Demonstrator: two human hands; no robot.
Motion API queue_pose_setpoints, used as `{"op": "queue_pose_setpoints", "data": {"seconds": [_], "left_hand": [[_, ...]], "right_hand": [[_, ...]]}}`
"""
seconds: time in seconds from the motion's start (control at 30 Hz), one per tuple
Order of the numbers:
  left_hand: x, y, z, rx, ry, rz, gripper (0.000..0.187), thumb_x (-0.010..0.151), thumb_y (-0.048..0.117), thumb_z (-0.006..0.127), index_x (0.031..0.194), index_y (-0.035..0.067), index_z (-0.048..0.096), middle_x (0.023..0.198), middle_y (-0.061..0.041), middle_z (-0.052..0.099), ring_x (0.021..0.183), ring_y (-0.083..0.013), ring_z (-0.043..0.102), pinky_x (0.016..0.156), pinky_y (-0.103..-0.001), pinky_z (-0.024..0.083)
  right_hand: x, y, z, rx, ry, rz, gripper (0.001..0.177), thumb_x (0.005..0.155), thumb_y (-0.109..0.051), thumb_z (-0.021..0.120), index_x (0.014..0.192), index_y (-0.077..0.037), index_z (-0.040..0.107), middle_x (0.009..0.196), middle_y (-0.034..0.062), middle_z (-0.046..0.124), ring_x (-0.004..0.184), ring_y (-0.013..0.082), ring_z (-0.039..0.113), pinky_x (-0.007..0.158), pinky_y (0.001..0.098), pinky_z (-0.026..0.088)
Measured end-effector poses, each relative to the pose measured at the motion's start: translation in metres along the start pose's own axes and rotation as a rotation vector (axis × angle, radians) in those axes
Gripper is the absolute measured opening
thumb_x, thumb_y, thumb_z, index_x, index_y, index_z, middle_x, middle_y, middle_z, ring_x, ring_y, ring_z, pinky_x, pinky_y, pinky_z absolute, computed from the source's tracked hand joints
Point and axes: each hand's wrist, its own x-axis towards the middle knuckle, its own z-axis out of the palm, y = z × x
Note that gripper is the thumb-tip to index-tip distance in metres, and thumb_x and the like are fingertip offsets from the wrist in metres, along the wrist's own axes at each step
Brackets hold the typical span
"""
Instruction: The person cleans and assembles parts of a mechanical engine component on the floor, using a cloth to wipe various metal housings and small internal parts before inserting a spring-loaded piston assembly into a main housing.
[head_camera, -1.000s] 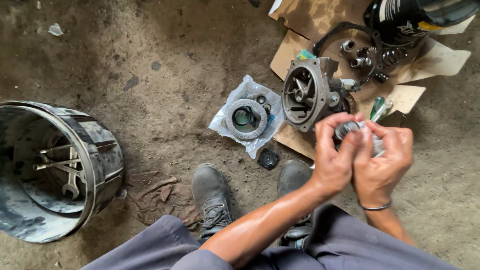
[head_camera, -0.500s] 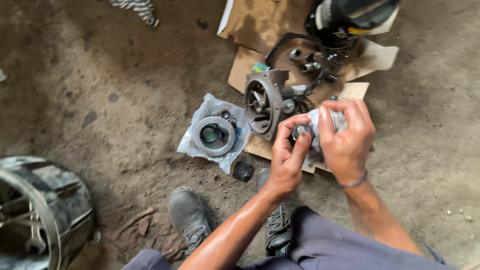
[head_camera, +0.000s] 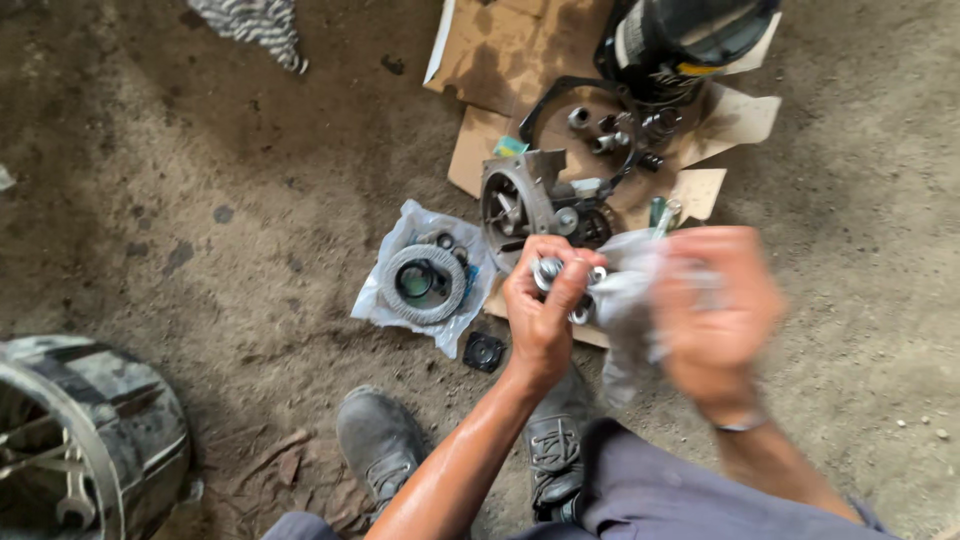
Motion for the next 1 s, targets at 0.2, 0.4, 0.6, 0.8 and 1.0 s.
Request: {"op": "queue_pose_setpoints", "data": {"seconds": [0.2,0.4,0.6,0.8,1.0], "left_hand": [[-0.003,0.005,-0.006,0.379,-0.094,0.168,0.029,0.090,0.023,0.074,0.103,0.002,0.060,0.111,-0.008,0.049,0.108,-0.0183,0.051,0.103,-0.033,0.044],[0.006,0.007,0.003,0.461,0.081,0.238,0.041,0.088,0.028,0.079,0.103,0.002,0.051,0.104,-0.007,0.047,0.092,-0.0157,0.049,0.082,-0.028,0.046],[0.000,-0.003,0.016,0.383,0.149,0.038,0.031,0.107,0.033,0.056,0.109,0.002,0.061,0.101,-0.003,0.062,0.093,-0.0090,0.055,0.084,-0.026,0.049],[-0.003,-0.005,0.011,0.308,0.027,0.024,0.036,0.110,0.038,0.054,0.109,0.002,0.058,0.095,-0.006,0.054,0.086,-0.0117,0.047,0.077,-0.028,0.041],[-0.005,0.001,0.005,0.404,-0.150,0.308,0.059,0.110,0.061,0.047,0.105,0.003,0.057,0.108,-0.007,0.056,0.102,-0.0178,0.055,0.096,-0.032,0.047]], "right_hand": [[0.007,0.025,0.030,-0.070,-0.182,0.116,0.011,0.102,-0.008,0.058,0.106,0.002,0.060,0.100,0.0125,0.063,0.091,0.0151,0.061,0.081,0.0307,0.051],[-0.012,0.025,0.022,0.005,-0.138,0.071,0.013,0.099,-0.007,0.062,0.108,0.001,0.059,0.104,0.0124,0.062,0.096,0.0185,0.061,0.085,0.0307,0.051],[-0.038,0.036,0.035,-0.201,0.037,-0.153,0.014,0.100,-0.002,0.066,0.108,0.001,0.055,0.109,0.0176,0.056,0.099,0.0269,0.059,0.088,0.0367,0.050],[-0.027,0.032,0.030,-0.180,0.041,-0.068,0.011,0.106,-0.006,0.060,0.110,0.002,0.053,0.105,0.0144,0.060,0.093,0.0234,0.062,0.084,0.0347,0.051],[0.013,0.029,0.023,-0.074,-0.090,0.173,0.014,0.100,-0.012,0.063,0.103,0.001,0.060,0.092,0.0106,0.068,0.085,0.0191,0.065,0.075,0.0325,0.053]]}}
